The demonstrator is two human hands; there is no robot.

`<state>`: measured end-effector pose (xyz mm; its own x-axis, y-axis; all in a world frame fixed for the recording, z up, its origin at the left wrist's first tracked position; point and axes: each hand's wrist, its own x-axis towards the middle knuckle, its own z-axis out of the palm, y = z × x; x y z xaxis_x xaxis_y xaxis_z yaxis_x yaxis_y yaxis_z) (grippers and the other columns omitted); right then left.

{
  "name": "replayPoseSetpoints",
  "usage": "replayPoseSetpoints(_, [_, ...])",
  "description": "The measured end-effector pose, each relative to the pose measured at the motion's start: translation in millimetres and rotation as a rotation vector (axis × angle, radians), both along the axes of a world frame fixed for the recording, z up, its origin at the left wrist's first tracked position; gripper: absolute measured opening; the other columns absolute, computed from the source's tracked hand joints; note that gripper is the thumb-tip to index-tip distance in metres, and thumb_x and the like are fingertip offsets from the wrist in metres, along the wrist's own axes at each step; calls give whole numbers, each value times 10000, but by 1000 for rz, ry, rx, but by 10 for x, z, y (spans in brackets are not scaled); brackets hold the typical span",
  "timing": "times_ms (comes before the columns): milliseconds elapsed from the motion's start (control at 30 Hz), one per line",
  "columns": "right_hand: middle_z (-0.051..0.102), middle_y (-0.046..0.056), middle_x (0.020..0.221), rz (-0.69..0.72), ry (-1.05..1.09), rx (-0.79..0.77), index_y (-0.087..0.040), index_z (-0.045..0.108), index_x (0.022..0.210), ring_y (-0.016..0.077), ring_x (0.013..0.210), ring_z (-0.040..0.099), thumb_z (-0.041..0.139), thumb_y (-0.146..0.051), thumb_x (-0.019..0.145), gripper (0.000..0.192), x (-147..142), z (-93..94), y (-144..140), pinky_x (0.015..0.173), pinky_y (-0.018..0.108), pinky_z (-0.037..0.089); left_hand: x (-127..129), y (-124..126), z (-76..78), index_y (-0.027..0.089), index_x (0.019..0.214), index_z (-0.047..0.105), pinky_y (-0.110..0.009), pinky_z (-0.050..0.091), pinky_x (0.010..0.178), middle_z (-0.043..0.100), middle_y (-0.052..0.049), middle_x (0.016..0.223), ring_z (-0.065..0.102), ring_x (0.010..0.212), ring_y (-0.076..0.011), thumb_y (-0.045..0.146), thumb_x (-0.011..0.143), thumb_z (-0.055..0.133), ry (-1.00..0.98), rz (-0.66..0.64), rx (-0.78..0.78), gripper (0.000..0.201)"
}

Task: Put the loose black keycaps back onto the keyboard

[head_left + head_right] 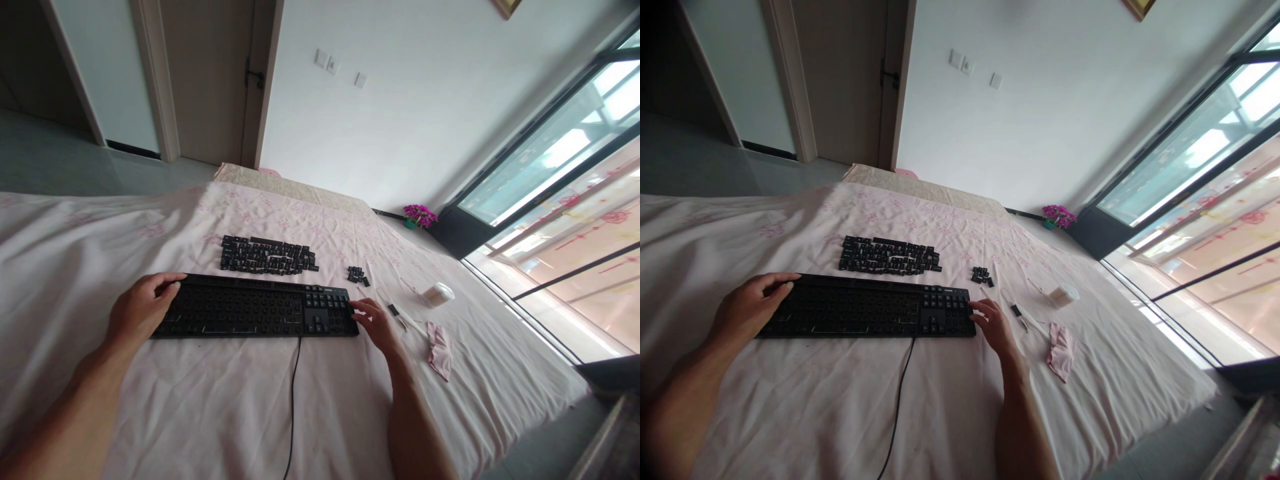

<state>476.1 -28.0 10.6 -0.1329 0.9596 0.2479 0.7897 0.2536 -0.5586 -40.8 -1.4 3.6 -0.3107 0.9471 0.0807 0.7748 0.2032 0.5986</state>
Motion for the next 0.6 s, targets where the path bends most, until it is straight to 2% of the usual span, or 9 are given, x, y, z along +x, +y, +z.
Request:
replayPoseSetpoints(233, [621,51,1084,18,-35,34,-321,681,1129,229,1026,573,585,-353,864,284,-36,22,-16,873,377,483,11,-19,32,295,1133,662,-270,433,748,684,-5,1069,600,833,-175,424,865,449,-3,4,-11,365])
replayPoseSetpoints(433, [608,57,1082,1,8,15,-294,665,1145,199,897,594,557,-346,877,294,-53,-10,4,798,357,503,18,-23,55,313,1132,653,-277,429,741,678,0,1077,600,829,-177,430,865,444,-23,3,-24,358])
replayPoseSetpoints(600, [613,52,1071,9,-64,43,-315,676,1131,235,1036,567,567,-353,876,280,-62,17,-12,884,382,467,19,-24,60,299,1136,656,-268,418,727,676,-3,1070,594,828,-173,431,867,445,-20,-4,-19,366])
